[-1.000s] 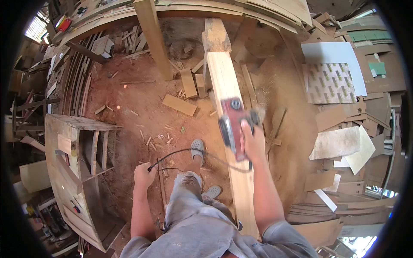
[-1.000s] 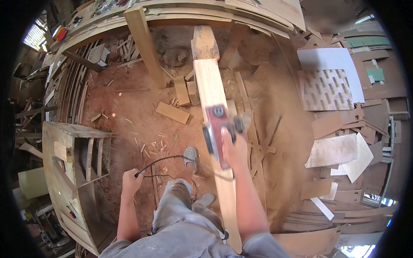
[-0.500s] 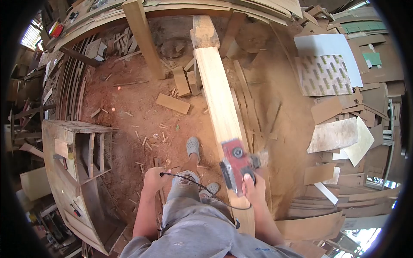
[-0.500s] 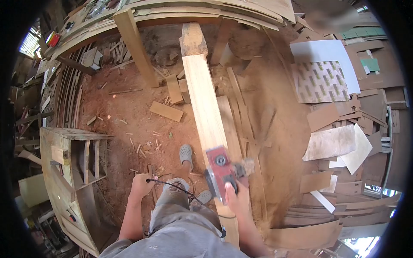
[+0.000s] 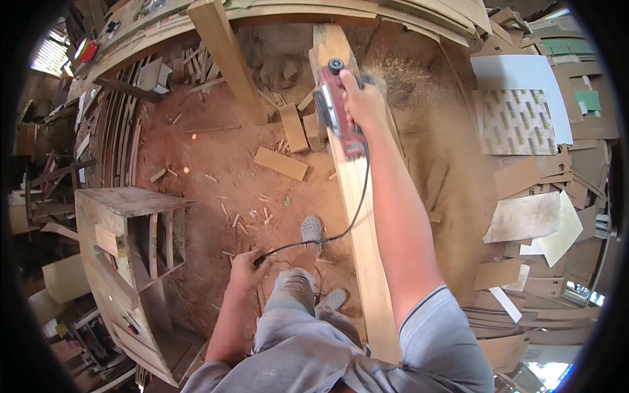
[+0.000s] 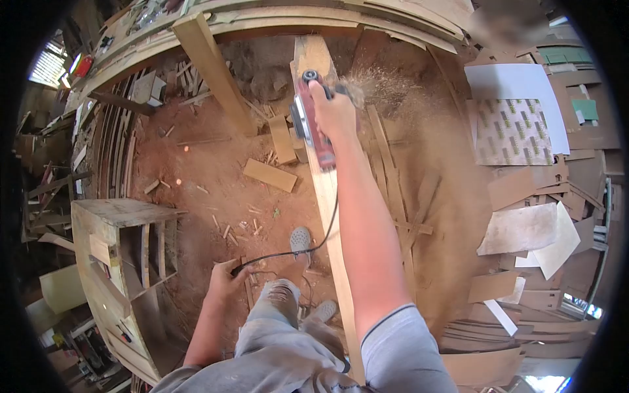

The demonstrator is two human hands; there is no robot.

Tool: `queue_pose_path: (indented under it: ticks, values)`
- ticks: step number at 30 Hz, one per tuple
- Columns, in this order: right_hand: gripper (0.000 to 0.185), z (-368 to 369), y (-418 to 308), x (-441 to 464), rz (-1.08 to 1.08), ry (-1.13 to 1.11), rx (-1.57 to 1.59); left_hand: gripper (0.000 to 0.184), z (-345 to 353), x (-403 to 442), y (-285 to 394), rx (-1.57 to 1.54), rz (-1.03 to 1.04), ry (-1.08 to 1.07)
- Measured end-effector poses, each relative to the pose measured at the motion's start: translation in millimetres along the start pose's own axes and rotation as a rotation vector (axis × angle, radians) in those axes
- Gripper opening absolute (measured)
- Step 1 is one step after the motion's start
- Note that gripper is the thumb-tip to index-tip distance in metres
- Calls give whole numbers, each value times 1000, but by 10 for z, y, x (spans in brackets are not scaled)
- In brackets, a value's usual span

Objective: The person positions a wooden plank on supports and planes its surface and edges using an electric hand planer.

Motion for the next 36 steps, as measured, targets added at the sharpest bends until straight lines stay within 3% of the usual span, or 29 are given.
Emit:
queue_pose_path:
  ticks: [2, 9, 10, 13, 14, 18, 25, 29, 36]
  values:
    - [69, 139, -147, 279, -32, 26, 16, 46, 56, 39, 70, -185, -3, 29]
    - [65, -179, 176, -240, -5, -18, 46, 41, -131, -357, -73, 61, 51, 144]
    - [63, -325, 266, -516, 11, -19, 44, 35, -179, -460, -26, 35, 96, 232]
    - [58, -852, 726, -1508, 16, -17, 46, 40, -192, -719, -209, 135, 45, 307]
    - [54, -1042, 912, -1886, 29, -24, 48, 49, -176, -814, -224, 124, 91, 362]
    - [44, -1862, 1662, -3584, 97, -6, 49, 52, 30, -1126, -168, 80, 253, 459]
    - [34, -3103, 2823, -6108, 288, 19, 19, 42, 726, -1528, 154, 49, 358, 196]
    - [33, -3233, 2940, -6302, 262, 35, -40, 37, 996, -1630, 490, 45, 428, 81]
    - [44, -2535, 2262, -4752, 265, 23, -12, 40, 870, -1213, 514, 36, 450, 135]
Point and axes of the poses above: each hand's wrist, its own x-axis towards the middle knuckle, its own z-axis out of the palm, y = z × x, the point moved 4 cm from there along x, towards the middle knuckle, and after that the axes turned 6 degrees about y, right-handed, at the moved point
